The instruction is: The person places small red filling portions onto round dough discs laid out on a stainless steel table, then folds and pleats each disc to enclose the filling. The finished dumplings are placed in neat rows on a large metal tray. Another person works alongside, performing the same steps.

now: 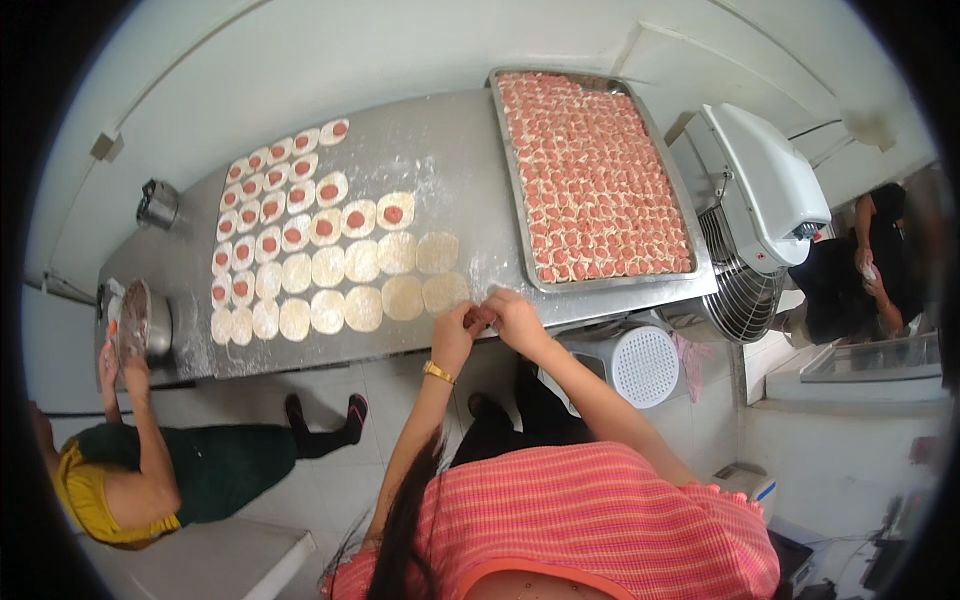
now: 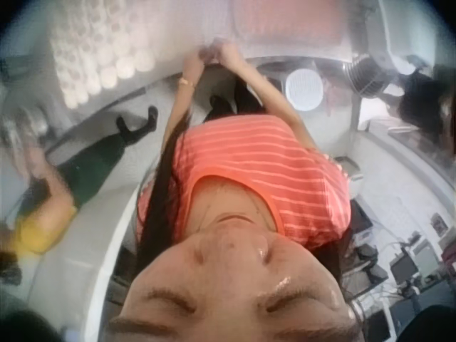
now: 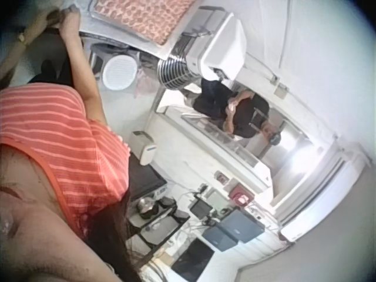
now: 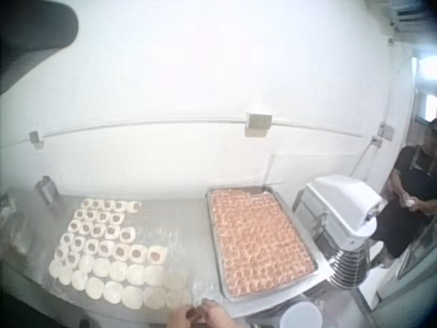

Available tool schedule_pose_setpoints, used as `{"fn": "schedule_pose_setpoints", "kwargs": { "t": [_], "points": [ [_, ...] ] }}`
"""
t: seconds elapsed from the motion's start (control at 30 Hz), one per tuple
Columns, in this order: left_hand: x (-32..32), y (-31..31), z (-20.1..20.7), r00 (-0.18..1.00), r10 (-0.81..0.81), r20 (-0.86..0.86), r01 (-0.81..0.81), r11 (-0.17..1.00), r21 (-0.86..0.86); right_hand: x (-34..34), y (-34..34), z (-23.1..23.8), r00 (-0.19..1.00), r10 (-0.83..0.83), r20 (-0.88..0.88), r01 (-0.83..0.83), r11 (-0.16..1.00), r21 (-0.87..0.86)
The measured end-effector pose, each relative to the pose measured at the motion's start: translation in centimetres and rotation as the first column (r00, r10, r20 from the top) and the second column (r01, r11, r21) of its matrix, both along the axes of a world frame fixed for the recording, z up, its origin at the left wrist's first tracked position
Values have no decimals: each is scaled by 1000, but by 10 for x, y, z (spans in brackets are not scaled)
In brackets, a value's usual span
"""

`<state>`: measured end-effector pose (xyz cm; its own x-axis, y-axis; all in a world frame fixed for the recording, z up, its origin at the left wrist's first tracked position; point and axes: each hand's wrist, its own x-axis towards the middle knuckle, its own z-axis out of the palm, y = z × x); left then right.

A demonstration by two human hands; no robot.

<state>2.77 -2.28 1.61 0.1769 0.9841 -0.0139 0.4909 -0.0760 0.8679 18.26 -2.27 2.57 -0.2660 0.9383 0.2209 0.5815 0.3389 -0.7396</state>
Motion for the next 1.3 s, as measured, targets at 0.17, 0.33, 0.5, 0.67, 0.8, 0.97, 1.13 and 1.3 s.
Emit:
{"fn": "schedule_pose_setpoints", "kwargs": {
  "t": [0.17, 0.33, 0.5, 0.67, 0.8, 0.97, 1.13, 1.3],
  "points": [
    [-17, -4, -7, 1000, -16, -26, 19, 994, 105, -15, -11, 18, 981, -64, 182, 47, 994, 99],
    [-18, -5, -41, 902, 163, 401, -64, 966, -249, -17, -5, -19, 963, -48, 265, 52, 999, -8],
    [-16, 2, -34, 148, 505, 850, 498, 704, -506, -30, 6, 22, 995, 10, 95, 0, 995, -101],
    [3, 3, -3, 104, 458, 883, 494, 746, -446, -36, 1, 23, 979, -118, 165, 93, 984, 150],
    [14, 10, -12, 45, 418, 908, 592, 721, -361, -32, 3, 33, 925, -190, 328, 142, 976, 165],
    [18, 19, -22, -91, 475, 875, 688, 666, -290, -26, 0, 38, 911, -267, 315, 181, 944, 277],
    [16, 20, -20, -109, 463, 880, 677, 683, -275, -29, 0, 43, 929, -207, 307, 147, 967, 208],
    [18, 13, -6, -194, 459, 867, 701, 683, -205, -32, -1, 45, 940, -142, 310, 73, 972, 223]
  ]
}}
